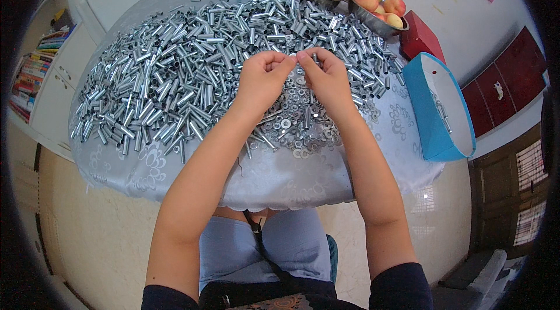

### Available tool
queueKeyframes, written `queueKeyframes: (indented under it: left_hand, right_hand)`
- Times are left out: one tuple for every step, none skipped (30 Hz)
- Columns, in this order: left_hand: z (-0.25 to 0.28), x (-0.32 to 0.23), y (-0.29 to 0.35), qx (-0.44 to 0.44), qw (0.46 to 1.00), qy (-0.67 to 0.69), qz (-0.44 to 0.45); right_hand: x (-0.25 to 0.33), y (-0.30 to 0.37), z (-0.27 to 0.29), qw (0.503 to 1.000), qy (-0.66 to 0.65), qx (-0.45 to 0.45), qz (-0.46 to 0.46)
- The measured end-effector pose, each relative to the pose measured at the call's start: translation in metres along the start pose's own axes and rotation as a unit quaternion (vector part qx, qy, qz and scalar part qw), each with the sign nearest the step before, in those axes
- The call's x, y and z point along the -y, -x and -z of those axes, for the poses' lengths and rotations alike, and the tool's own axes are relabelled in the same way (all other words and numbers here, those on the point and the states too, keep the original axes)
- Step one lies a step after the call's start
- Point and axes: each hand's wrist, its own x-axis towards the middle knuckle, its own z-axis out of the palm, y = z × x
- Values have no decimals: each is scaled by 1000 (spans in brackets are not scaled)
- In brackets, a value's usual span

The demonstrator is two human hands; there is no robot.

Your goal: The person sits at a table covered with a large pile of metal bolts, nuts, and washers. They repeatedly pick up a bolt and a washer, thread the washer onto the bolt, and place the assembled unit back onto the table. The task involves sorting and assembling small hardware components by hand.

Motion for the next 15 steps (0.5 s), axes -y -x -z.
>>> queueKeyframes:
  left_hand:
    - [0,1,-1,-2,1000,-3,-4]
    - [0,2,-1,-4,1000,-7,-9]
    - [0,3,-2,-5,1000,-10,-13]
    - [0,2,-2,-11,1000,-7,-14]
    - [1,0,-2,-16,1000,-5,-16]
    - [1,-1,-2,-22,1000,-2,-17]
    - [2,1,-4,-23,999,-10,-47]
    - [3,7,-7,-23,997,-18,-76]
    - [3,10,-9,-24,994,-26,-106]
    - [4,9,-9,-28,994,-26,-105]
    - [4,7,-8,-32,994,-25,-104]
    - [4,6,-8,-36,994,-24,-103]
    - [5,6,-9,-34,994,-30,-99]
    - [7,8,-10,-33,994,-35,-95]
    - [8,9,-10,-32,995,-41,-91]
  right_hand:
    - [3,1,0,1000,-19,9,-13]
    - [5,1,0,999,-37,19,-27]
    - [5,1,1,992,-115,31,-51]
    - [5,1,1,978,-192,42,-75]
    - [5,0,2,957,-268,54,-98]
    - [6,0,1,965,-240,38,-96]
    - [8,1,0,973,-212,23,-93]
    - [9,1,-1,979,-183,7,-91]
    - [8,1,0,983,-166,24,-73]
    - [5,1,1,986,-150,41,-56]
    - [4,0,2,989,-133,57,-38]
    - [5,0,3,990,-120,67,-21]
    - [7,0,3,991,-105,77,-3]
    - [9,0,3,992,-91,87,15]
    - [11,0,3,991,-98,93,8]
